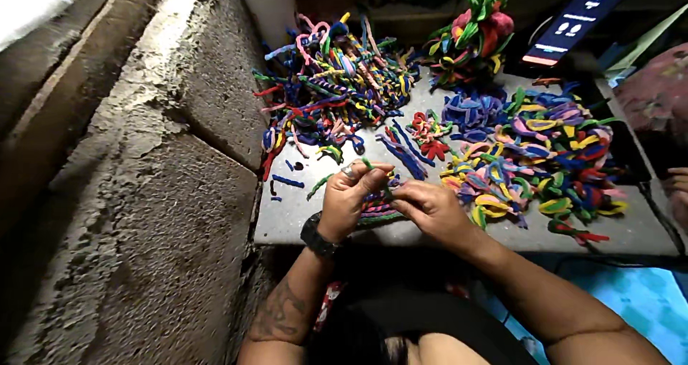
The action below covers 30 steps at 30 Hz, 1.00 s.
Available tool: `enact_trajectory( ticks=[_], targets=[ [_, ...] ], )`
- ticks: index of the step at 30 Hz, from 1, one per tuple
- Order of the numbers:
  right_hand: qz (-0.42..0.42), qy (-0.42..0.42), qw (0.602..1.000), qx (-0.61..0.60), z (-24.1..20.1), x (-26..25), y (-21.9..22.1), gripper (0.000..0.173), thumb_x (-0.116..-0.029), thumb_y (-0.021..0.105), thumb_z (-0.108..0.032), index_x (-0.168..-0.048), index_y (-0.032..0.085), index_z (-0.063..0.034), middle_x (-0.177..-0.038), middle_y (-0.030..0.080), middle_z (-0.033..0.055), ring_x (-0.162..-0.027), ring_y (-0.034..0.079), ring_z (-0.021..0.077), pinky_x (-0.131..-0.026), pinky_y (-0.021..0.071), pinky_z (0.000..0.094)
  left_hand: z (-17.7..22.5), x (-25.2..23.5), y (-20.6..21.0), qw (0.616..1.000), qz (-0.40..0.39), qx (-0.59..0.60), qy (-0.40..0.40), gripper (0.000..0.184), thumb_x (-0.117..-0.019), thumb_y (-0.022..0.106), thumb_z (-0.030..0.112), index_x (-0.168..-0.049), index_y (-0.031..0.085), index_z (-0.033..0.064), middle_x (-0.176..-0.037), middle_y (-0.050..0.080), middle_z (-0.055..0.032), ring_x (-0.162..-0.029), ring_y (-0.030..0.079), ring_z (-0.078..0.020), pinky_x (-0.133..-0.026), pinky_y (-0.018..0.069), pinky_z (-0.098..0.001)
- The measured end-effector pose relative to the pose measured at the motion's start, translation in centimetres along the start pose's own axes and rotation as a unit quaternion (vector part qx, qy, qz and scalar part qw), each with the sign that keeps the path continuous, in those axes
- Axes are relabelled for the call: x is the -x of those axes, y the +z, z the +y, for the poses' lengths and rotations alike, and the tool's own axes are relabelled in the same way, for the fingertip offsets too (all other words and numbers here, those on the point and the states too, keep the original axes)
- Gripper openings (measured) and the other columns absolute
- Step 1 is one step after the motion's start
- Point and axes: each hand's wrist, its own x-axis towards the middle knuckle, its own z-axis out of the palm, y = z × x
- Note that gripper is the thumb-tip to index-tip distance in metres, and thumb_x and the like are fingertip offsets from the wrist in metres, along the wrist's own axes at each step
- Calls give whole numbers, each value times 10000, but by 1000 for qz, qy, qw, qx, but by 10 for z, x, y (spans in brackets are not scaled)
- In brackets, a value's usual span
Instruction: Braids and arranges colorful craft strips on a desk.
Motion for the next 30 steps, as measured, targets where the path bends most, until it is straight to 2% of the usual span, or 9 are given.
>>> enact_trajectory(
  ticks=[2,4,6,8,14,20,23,26,30],
  targets=[
    [19,1,998,52,5,-4,-7,170,-972,632,-117,-990,759,-6,-891,712,76,-791,669,77,-743,564,217,2,-3,-5,1000,-1,-8,-26,232,-1033,540,88,-1208,693,95,-997,736,47,-816,685,-34,-754,587,-220],
    [29,45,989,136,14,-13,-25,172,-982,626,-98,-1048,748,3,-968,727,132,-839,705,198,-774,594,362,9,-5,-17,998,12,-54,-33,305,-1067,479,122,-1340,611,96,-1087,713,37,-871,685,-40,-774,587,-216],
    [17,117,972,204,27,-26,-41,209,-1008,614,-82,-1143,712,43,-1063,716,229,-930,712,370,-843,571,548,13,-4,-30,994,47,-94,-15,317,-1074,466,148,-1352,608,94,-1168,697,25,-939,687,-59,-819,588,-242],
    [-7,181,955,237,46,-38,-47,232,-1014,596,-68,-1179,698,59,-1118,700,270,-1034,683,448,-926,519,626,13,0,-40,989,82,-120,6,293,-1069,471,136,-1310,627,75,-1163,693,25,-967,683,-68,-865,582,-264],
    [-51,220,943,245,72,-55,-36,275,-1031,593,-124,-1210,697,57,-1182,688,271,-1124,662,442,-996,492,617,-1,21,-65,979,154,-129,20,257,-1065,457,97,-1247,635,60,-1080,720,45,-949,703,-74,-886,596,-292],
    [-60,185,949,249,69,-67,-31,343,-1034,614,-241,-1217,690,39,-1142,658,266,-1045,660,435,-903,518,635,-4,27,-79,965,188,-179,30,236,-1050,496,82,-1225,646,29,-1085,727,26,-956,702,-70,-887,592,-283],
    [-62,114,962,240,62,-84,-23,259,-1017,616,-173,-1152,720,23,-1083,688,242,-1011,678,415,-891,536,604,-8,26,-84,940,161,-296,47,239,-1024,547,92,-1191,673,-23,-1120,698,-43,-982,680,-67,-903,575,-273],
    [-100,89,965,223,58,-107,-7,245,-1014,616,-154,-1162,721,11,-1101,689,224,-1012,683,391,-907,537,581,-15,28,-89,895,95,-434,42,217,-1016,597,165,-1099,751,36,-1024,714,-59,-902,684,-79,-842,583,-278],
    [-185,100,958,197,69,-137,19,295,-1018,602,-135,-1259,664,26,-1177,660,239,-1062,663,385,-956,518,568,-16,30,-87,835,38,-550,-9,241,-1024,603,235,-1125,773,98,-1045,736,-76,-956,710,-199,-862,573,-445]
  ],
)
